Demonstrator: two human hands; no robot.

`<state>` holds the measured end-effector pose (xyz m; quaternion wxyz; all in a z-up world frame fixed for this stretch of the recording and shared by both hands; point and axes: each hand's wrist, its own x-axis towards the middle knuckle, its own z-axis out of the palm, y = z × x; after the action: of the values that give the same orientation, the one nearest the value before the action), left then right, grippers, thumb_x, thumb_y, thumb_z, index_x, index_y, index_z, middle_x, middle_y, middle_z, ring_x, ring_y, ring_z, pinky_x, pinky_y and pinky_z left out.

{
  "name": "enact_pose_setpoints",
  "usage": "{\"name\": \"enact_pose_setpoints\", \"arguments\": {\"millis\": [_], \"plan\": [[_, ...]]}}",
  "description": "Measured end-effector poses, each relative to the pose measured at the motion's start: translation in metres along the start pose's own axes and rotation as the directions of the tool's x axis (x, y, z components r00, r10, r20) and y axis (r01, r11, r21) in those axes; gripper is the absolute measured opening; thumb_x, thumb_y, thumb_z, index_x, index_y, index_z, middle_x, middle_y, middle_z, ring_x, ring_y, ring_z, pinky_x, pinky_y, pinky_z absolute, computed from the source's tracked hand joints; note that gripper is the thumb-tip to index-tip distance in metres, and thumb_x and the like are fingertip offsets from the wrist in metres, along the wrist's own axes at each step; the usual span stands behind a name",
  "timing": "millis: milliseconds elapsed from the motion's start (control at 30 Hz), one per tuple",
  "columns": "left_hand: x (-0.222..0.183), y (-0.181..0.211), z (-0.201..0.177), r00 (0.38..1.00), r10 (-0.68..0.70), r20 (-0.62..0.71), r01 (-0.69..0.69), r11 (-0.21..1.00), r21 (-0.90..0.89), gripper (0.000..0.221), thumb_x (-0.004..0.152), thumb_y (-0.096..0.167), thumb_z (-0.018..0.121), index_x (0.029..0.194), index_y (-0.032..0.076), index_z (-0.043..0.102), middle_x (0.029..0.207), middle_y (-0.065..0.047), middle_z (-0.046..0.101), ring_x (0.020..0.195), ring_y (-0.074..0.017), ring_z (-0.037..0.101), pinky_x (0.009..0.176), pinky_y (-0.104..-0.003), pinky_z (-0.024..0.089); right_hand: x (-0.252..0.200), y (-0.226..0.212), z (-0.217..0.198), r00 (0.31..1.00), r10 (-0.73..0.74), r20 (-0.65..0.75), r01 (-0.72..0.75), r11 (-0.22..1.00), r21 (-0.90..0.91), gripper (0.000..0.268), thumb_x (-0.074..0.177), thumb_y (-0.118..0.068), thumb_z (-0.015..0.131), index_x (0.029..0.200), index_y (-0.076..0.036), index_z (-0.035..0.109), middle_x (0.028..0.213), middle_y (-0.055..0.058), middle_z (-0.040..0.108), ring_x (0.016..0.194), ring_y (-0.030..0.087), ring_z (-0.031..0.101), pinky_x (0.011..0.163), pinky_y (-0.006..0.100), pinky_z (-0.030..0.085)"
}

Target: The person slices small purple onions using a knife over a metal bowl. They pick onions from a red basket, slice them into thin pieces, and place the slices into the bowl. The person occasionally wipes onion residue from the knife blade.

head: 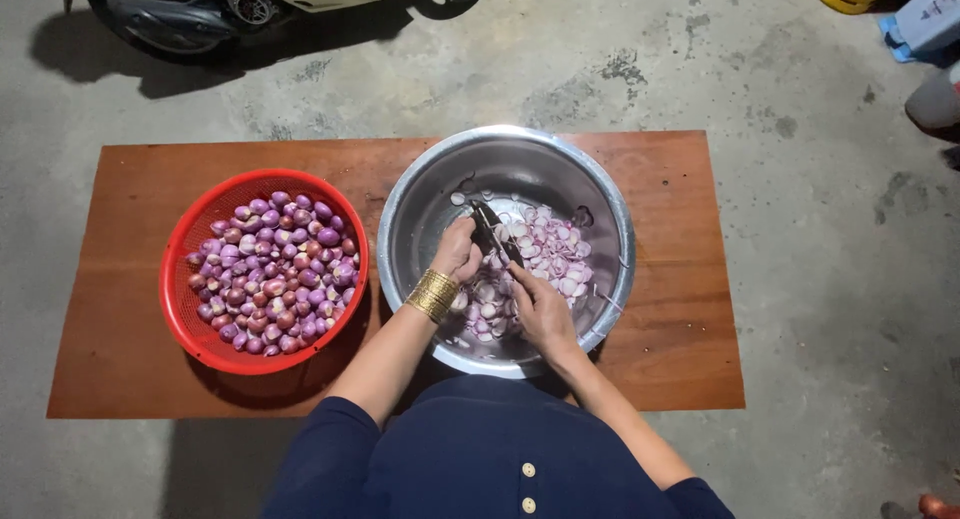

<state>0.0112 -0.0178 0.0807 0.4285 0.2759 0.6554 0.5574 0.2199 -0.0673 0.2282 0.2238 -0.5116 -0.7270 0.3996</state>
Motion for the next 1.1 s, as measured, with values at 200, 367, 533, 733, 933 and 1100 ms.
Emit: {"name": "enact_pose_setpoints", "arguments": {"millis": [200,367,533,733,933,1100], "plan": [[-0.019,0.011,0.001,0.940,0.324,0.107,-0.341,0.901,0.269,0.017,0.083,0.007,0.051,0.088,-0.003,0.063,0.091,-0.025,0.062,0.097,-0.0381,0.060,0.092,-0.044,0.051,0.007,0.006,0.002,0.999,-0.013,-0.029,0.014,0.999,0.036,0.037,0.099,-0.027,0.061,0.135,-0.029,0.069,0.112,0.016,0.075,0.111,0.037,0.068,0.094,0.047,0.054],[0.009,-0.011,-0.021,0.777,0.543,0.318,-0.629,0.682,0.372,0.032,0.062,0.017,0.051,0.091,0.006,0.059,0.086,-0.015,0.060,0.091,-0.0367,0.061,0.084,-0.039,0.053,0.005,-0.002,0.001,1.000,-0.005,-0.011,0.006,0.999,0.044,0.038,0.099,-0.026,0.060,0.136,-0.028,0.068,0.113,0.017,0.075,0.114,0.037,0.067,0.096,0.048,0.054],[0.022,-0.040,-0.018,0.831,0.454,0.320,-0.554,0.721,0.416,0.036,0.059,0.013,0.053,0.093,0.004,0.056,0.087,-0.014,0.054,0.093,-0.0353,0.059,0.084,-0.039,0.052,0.003,-0.005,0.001,1.000,0.009,0.010,-0.010,0.999,0.031,0.039,0.099,-0.025,0.060,0.137,-0.027,0.068,0.116,0.018,0.074,0.116,0.038,0.066,0.098,0.048,0.052],[-0.023,0.031,0.031,0.955,-0.291,0.063,0.296,0.899,-0.324,0.012,0.086,0.022,0.063,0.094,0.013,0.062,0.076,-0.002,0.065,0.063,-0.0125,0.066,0.050,-0.019,0.048,0.023,0.010,0.003,1.000,0.023,-0.008,-0.023,1.000,0.009,0.037,0.099,-0.026,0.061,0.135,-0.025,0.069,0.120,0.016,0.073,0.118,0.035,0.065,0.101,0.048,0.051],[-0.020,0.006,0.036,0.946,-0.324,-0.023,0.290,0.873,-0.392,0.027,0.097,0.023,0.064,0.108,-0.001,0.064,0.088,-0.011,0.066,0.073,-0.0162,0.068,0.060,-0.019,0.058,0.027,0.003,0.009,0.999,0.037,0.000,-0.037,0.999,-0.003,0.038,0.100,-0.026,0.058,0.137,-0.024,0.067,0.118,0.018,0.073,0.117,0.036,0.065,0.101,0.049,0.050],[0.035,-0.070,0.015,0.914,-0.355,-0.195,0.279,0.902,-0.330,0.029,0.091,0.011,0.055,0.113,-0.001,0.068,0.101,-0.017,0.066,0.093,-0.0231,0.065,0.076,-0.038,0.060,-0.004,-0.029,0.004,0.999,0.014,0.029,-0.014,1.000,0.003,0.038,0.100,-0.026,0.059,0.136,-0.023,0.068,0.116,0.018,0.074,0.114,0.037,0.067,0.098,0.048,0.052]]}}
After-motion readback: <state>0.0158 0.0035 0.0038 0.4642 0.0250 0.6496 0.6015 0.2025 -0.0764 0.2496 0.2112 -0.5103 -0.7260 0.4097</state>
